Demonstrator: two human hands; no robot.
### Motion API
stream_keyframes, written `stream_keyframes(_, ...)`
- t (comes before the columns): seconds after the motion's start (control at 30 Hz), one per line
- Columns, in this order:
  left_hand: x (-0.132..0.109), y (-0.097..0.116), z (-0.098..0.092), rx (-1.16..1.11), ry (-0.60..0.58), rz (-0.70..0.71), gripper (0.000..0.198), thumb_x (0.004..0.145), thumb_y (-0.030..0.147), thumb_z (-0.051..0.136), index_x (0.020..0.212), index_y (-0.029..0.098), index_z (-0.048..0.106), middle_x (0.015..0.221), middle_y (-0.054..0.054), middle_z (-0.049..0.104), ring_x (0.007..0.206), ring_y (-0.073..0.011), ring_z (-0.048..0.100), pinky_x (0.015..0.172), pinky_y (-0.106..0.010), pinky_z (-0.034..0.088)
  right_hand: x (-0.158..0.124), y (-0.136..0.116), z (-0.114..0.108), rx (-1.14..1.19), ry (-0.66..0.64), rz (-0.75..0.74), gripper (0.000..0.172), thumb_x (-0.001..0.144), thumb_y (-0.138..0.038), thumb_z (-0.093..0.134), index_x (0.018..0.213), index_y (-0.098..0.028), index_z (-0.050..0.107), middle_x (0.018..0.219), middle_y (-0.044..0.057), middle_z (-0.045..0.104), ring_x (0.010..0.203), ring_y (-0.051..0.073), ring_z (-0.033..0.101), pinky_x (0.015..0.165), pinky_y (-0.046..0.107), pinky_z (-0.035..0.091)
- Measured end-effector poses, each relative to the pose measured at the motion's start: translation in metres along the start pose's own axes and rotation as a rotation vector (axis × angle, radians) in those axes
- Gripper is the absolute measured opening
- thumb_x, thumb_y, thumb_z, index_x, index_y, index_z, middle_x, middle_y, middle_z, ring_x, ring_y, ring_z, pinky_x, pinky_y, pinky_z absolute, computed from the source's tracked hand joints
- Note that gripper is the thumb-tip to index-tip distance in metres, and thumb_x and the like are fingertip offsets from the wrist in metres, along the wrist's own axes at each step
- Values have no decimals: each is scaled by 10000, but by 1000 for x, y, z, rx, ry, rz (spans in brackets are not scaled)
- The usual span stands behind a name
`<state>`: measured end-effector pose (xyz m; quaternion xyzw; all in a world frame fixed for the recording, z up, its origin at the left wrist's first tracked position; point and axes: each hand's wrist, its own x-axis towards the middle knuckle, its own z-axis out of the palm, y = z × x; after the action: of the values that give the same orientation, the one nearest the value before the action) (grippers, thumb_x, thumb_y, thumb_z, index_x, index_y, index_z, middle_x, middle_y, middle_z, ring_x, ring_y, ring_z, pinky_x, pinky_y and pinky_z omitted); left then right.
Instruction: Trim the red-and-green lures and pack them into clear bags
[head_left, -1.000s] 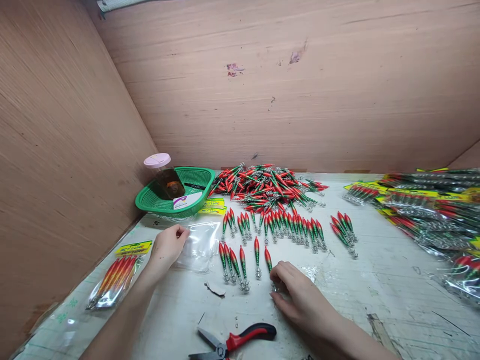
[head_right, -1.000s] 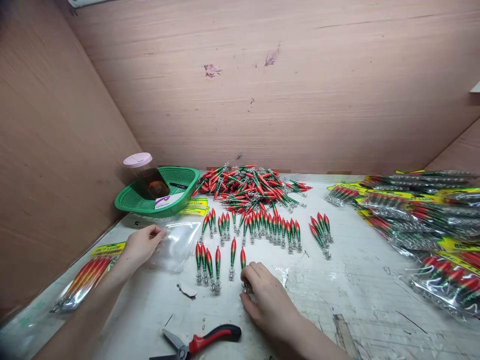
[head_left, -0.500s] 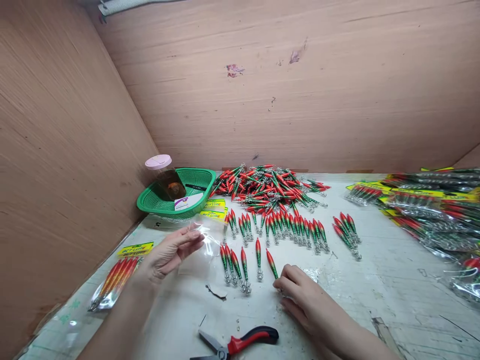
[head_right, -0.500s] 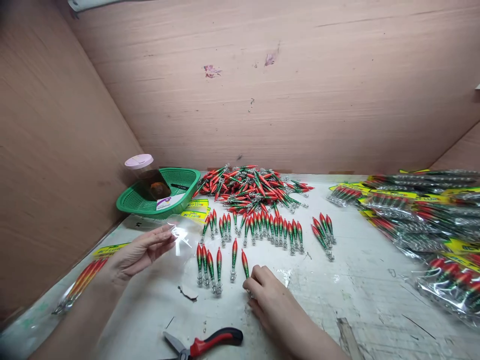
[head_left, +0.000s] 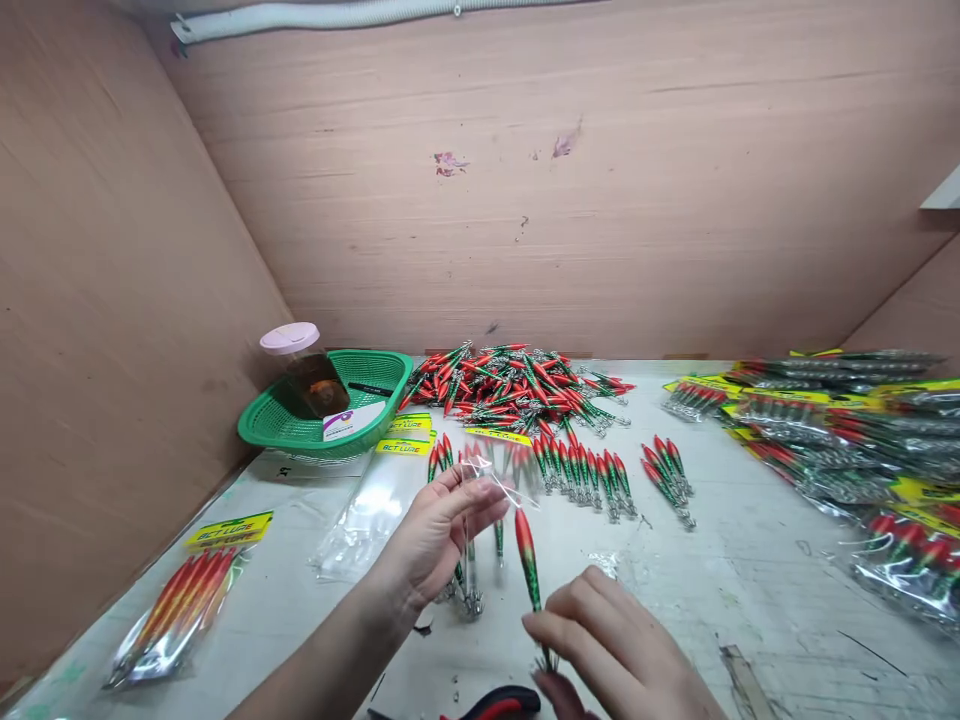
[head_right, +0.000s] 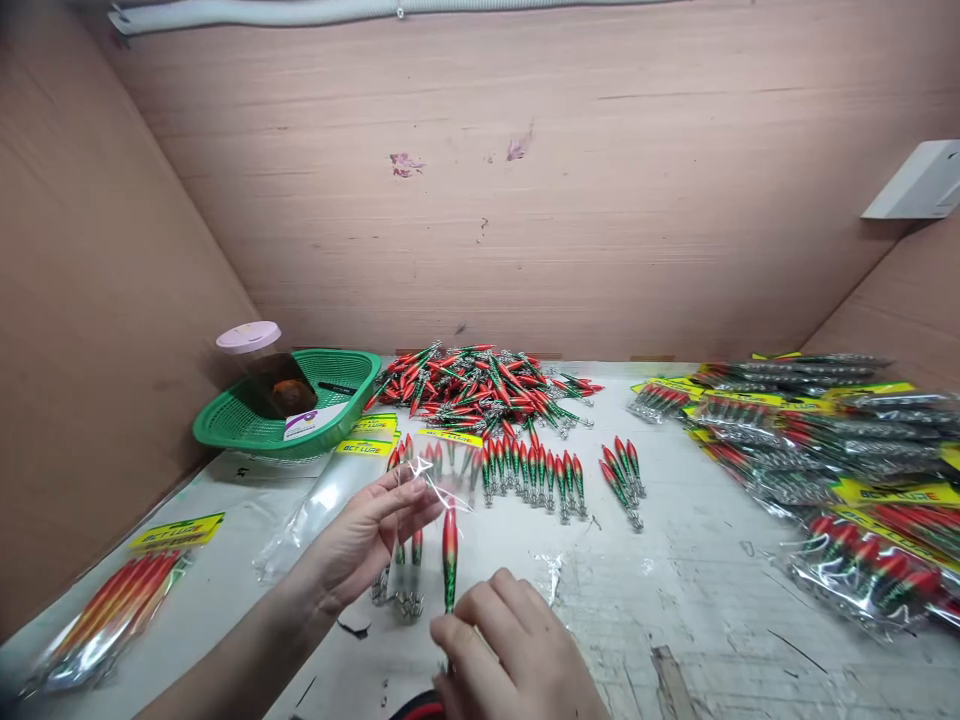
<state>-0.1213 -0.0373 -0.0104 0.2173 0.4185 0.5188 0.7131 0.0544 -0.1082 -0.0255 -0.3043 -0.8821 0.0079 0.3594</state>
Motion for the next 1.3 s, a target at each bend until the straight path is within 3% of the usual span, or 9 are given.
stream_keyframes(0.13,-8,-14,2,59,-108,-128,391,677,36,677,1037,144,568,839,-71,700,805,-207,708,734,-282,566,-1,14,0,-309,62,-57,220,868,-88,436,960,-141,629,735,81,646,681,190,573,617,321,450)
stream_keyframes(0.23,-9,-20,1,48,-158,-181,299,748,227,657,1027,150,584,845,-71,687,788,-269,712,663,-329,571,-5,16,-1,-407,13,-120,270,883,-94,411,998,-145,650,831,87,692,749,205,602,693,344,444)
stream_keyframes(0.4,-7,-21,0,46,-228,-181,267,835,341,589,1025,155,612,1065,-125,678,789,-261,710,694,-363,567,-20,19,4,-375,75,-30,358,913,-126,363,1182,-157,597,1027,108,698,887,235,605,833,413,410)
stream_keyframes(0.63,-13,-29,2,-46,-313,-194,277,847,333,596,1064,164,628,1020,-120,694,871,-249,693,804,-393,536,-10,22,-2,-261,161,114,415,824,-36,528,1212,-184,539,1053,70,704,836,210,598,795,380,417)
stream_keyframes(0.87,-11,-35,4,-175,-207,-177,181,853,267,590,938,128,670,868,-89,719,747,-176,686,709,-318,565,14,8,-1,-196,219,79,250,861,-80,536,1077,-195,587,1044,37,719,952,219,589,846,394,354)
stream_keyframes(0.97,-5,-22,3,-295,-111,-173,191,894,217,510,876,111,669,841,-86,732,752,-172,702,696,-287,578,15,10,-12,-151,266,81,287,840,-98,570,1098,-224,561,1111,65,684,1023,241,566,875,432,377)
stream_keyframes(1.07,1,-2,-1,-389,-67,-92,248,933,225,435,905,116,656,835,-68,742,786,-173,715,692,-269,591,13,26,-12,-98,338,213,245,842,-96,545,1051,-223,550,980,79,645,928,222,576,803,401,440)
stream_keyframes(1.23,5,12,-7,-452,-32,-45,276,948,258,418,1036,109,633,802,-60,743,752,-141,717,652,-209,586,8,52,38,111,-269,319,206,794,-92,554,970,-201,552,930,56,595,858,179,578,712,293,491)
stream_keyframes(1.3,5,10,-7,-442,-23,-57,291,948,270,416,1087,117,620,822,-63,744,761,-143,718,661,-216,587,7,53,61,125,-350,312,255,729,-80,600,953,-196,561,935,52,600,864,181,580,709,283,495)
